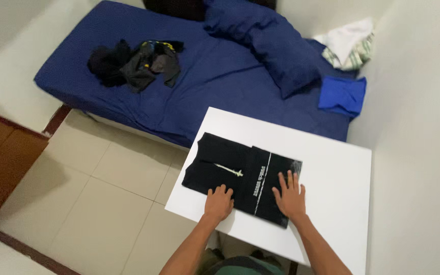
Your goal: The person folds a black t-shirt by hand on a white table, smoothing the fabric and folding the sleeves and sides toward the center until it forms a square stack.
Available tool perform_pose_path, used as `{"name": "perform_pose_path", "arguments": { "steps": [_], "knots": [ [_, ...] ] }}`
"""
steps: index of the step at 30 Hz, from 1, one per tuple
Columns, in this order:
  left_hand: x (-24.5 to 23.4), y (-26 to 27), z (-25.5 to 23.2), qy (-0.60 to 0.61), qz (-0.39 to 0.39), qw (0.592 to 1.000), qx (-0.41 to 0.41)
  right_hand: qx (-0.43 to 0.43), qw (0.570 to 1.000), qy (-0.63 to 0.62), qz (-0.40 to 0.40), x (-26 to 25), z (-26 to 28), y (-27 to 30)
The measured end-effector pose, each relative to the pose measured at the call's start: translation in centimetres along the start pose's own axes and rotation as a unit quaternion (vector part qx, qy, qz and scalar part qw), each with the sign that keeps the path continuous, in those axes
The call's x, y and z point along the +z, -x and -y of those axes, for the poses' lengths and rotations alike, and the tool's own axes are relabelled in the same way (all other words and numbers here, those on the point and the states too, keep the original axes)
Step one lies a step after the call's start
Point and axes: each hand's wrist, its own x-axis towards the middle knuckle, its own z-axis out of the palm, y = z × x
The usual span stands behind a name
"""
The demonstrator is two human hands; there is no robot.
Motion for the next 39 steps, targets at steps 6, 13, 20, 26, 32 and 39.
{"name": "perform_pose_path", "arguments": {
  "steps": [6, 13, 20, 26, 32, 39],
  "knots": [
    [-0.5, 0.1, 1.5, 0.01, 0.019, 0.998, 0.053, 0.119, 0.992, -0.013, -0.025, 0.6, 2.6, 3.9],
    [0.1, 1.1, 3.0, 0.014, 0.023, 0.993, 0.114, 0.198, 0.977, -0.056, -0.047, 2.5, 4.5, 6.7],
    [0.0, 1.7, 3.0, -0.005, 0.05, 0.992, 0.12, 0.215, 0.973, -0.078, -0.02, 3.2, 4.0, 7.0],
    [-0.9, 2.4, 1.4, 0.004, 0.07, 0.995, 0.072, 0.301, 0.924, -0.229, -0.059, 1.8, 1.8, 5.0],
    [0.7, 2.7, 0.6, 0.011, 0.04, 0.998, 0.049, 0.291, 0.91, -0.295, -0.029, 0.6, -0.4, 3.6],
    [0.0, 3.9, -1.2, 0.044, 0.064, 0.997, -0.001, 0.321, 0.853, -0.41, -0.024, 0.8, -1.6, 1.6]
  ]
}}
